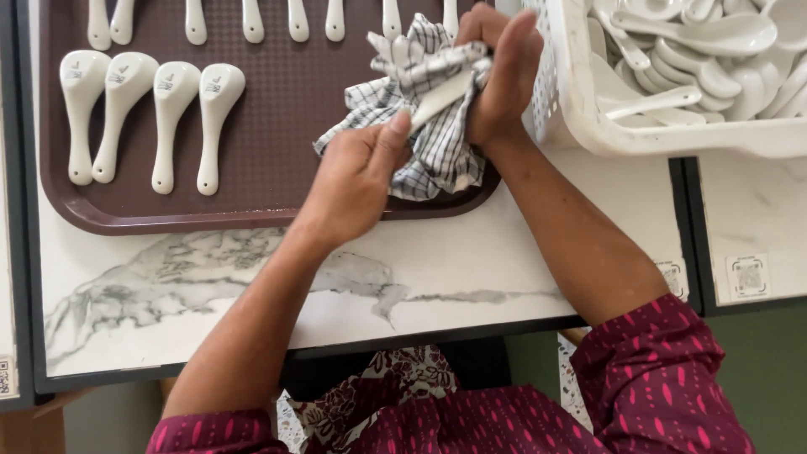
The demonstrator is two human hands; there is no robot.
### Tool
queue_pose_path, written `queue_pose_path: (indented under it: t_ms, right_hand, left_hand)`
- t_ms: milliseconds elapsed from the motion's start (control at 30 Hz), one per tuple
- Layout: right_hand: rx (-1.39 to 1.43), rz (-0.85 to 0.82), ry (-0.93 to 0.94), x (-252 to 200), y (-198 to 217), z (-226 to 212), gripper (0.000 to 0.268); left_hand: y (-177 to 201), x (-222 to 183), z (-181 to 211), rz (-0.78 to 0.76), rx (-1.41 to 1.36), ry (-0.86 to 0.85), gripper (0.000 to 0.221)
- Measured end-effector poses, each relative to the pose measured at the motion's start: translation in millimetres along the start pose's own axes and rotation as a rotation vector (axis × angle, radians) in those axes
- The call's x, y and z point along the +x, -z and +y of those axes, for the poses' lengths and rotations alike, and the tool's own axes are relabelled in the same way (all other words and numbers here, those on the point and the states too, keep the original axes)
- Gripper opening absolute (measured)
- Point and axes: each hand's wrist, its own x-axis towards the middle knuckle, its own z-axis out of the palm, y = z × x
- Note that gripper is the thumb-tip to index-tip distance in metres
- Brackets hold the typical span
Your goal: Wiping ceramic spoons with a cloth and arranging them neatly on a tray
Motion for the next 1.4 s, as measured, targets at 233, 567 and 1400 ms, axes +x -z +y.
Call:
queue_pose_path:
  t_ms: [233,567,1400]
  right_hand:
    - [-0.118,0.013,-0.164,-9.9,29.8,40.2,0.047]
    - [0.392,0.165,-0.517,-5.0,3.7,-5.5,0.033]
    - [-0.323,-0.155,0.067,8.1,32.4,58.9,0.014]
  left_hand:
    - [27.8,-4.7,15.4,0.268,-0.275,-0.344,0.039]
    - [16.1,6.0,-5.0,0.335,-0.269,-0.367,0.024]
    - [5.5,3.3,-15.7,0.404,0.684,-0.715,0.026]
